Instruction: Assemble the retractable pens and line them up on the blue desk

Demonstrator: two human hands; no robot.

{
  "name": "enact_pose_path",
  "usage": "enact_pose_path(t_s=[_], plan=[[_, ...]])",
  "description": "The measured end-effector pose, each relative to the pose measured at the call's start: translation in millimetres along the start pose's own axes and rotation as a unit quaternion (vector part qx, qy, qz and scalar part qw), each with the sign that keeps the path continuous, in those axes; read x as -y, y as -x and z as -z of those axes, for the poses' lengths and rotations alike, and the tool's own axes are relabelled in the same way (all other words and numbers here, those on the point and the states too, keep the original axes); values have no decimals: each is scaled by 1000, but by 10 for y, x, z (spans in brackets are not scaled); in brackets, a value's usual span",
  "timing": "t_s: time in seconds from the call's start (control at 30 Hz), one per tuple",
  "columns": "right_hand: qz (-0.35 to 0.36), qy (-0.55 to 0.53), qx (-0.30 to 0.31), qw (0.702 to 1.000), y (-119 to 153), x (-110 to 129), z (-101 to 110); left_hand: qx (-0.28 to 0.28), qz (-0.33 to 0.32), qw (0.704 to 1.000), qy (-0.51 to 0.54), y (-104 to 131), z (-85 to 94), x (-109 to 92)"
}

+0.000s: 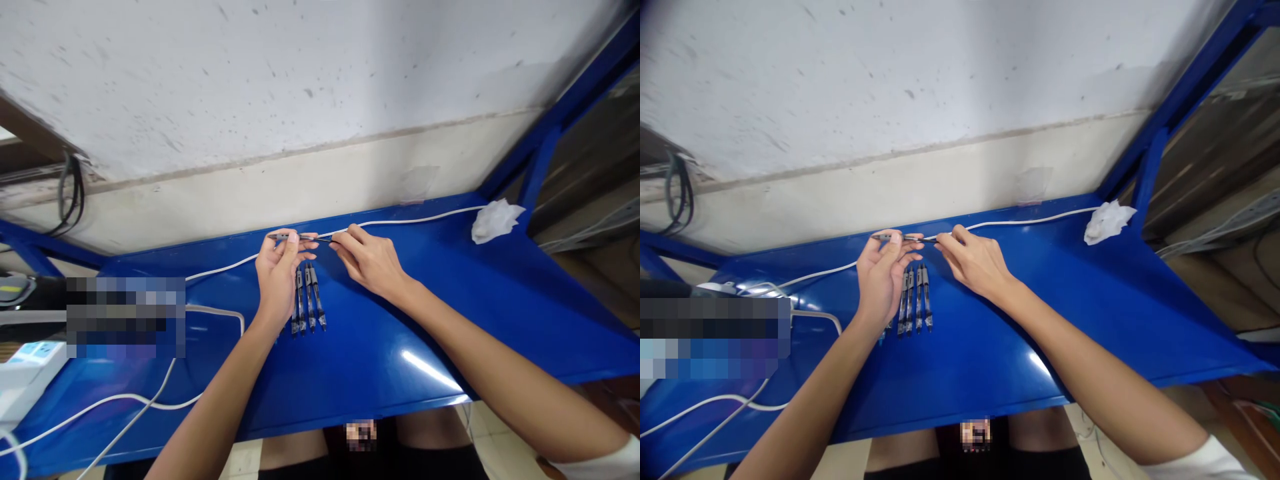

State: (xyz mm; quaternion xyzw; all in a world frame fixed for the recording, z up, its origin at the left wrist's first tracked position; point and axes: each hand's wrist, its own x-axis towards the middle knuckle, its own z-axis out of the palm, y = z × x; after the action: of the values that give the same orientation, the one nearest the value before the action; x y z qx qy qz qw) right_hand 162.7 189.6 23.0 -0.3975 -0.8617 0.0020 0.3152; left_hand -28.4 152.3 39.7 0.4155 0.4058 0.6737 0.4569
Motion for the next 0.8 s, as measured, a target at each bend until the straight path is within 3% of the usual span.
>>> enact_pose_path(t_s=[0.33, 0.57, 0.8], plan=[[-7, 7, 13, 1000, 10, -10, -14, -8, -8, 1000, -8, -3, 15, 9], [-8, -4, 17, 1000, 1, 12, -1, 26, 10, 999, -17, 12, 5, 23], [-20, -20, 8, 1000, 1, 8, -16, -11, -26, 999, -17, -21, 30, 28]])
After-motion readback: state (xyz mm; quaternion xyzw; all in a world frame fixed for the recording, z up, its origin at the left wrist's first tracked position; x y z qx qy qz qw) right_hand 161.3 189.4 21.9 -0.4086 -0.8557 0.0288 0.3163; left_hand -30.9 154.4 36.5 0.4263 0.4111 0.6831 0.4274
